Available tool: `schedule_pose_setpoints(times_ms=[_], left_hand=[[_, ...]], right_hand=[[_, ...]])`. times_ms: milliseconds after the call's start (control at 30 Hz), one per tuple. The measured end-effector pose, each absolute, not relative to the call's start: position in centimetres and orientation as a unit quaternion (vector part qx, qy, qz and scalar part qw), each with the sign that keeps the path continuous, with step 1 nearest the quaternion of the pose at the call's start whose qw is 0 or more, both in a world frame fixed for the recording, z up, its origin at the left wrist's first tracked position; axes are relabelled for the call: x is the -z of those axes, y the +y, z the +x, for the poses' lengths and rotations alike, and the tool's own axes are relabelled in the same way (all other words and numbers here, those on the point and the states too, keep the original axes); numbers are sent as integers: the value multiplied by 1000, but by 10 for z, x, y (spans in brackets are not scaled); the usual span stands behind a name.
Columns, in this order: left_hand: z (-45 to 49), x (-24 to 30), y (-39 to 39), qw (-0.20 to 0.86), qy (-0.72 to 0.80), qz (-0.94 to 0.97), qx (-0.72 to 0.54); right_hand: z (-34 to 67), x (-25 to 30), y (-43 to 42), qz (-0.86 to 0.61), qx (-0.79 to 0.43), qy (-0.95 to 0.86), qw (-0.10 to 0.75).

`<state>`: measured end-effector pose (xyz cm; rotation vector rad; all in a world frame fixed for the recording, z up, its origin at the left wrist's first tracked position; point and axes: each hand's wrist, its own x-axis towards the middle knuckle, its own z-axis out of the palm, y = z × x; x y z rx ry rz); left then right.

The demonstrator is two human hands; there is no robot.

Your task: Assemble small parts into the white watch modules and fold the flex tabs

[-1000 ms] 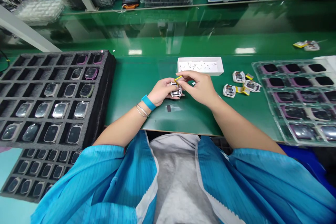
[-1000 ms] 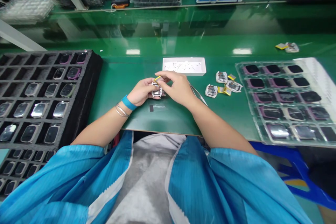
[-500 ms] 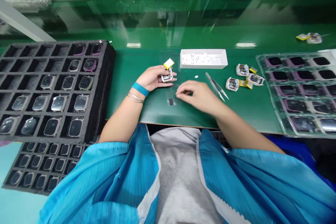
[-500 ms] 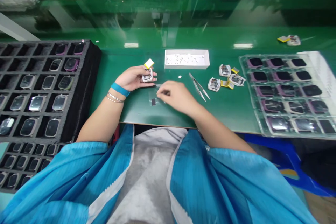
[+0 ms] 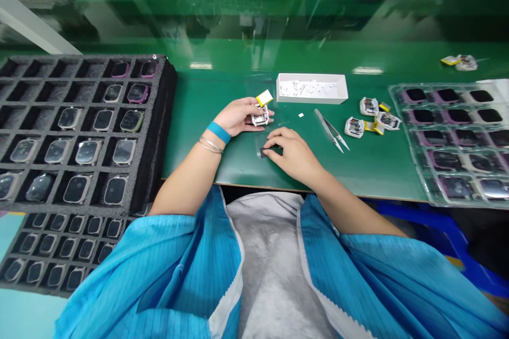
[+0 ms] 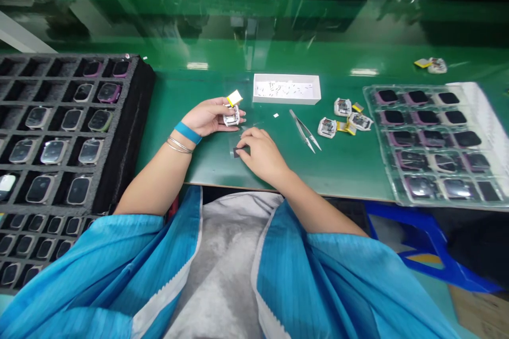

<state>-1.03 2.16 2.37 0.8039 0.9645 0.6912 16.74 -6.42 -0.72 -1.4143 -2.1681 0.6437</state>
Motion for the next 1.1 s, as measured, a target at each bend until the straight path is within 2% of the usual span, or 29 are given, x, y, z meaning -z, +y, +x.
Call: schedule_pose_setpoints(times_ms=[200,367,500,600,733,833,967,1100], left_hand=[[-9,-20,22,753,442,371,-315],[-9,-17,23,752,448,370,-312],[-8,-18,22,747,459,369,-309],[-5,-19,20,741,466,372,-309],[0,-20,17,729,472,370,-330],[6,-20,14,723,479,365,-338],[11,-18,12,721,488,363,-333],[12,-18,11,724,482,363,-335]], right_hand=[[163,8,-59,-529,-240,-782,225],[162,12,-65,-494,-192,-824,200],[173,3,-81,-417,-104,-863,267],[186,-20,-78,-392,-96,-859,314],[195,-41,-39,-462,-173,-783,379],[194,-29,-7,-462,-278,-713,448],[187,-2,6,-461,-401,-651,450],[183,6,-1,-462,-440,-624,450]])
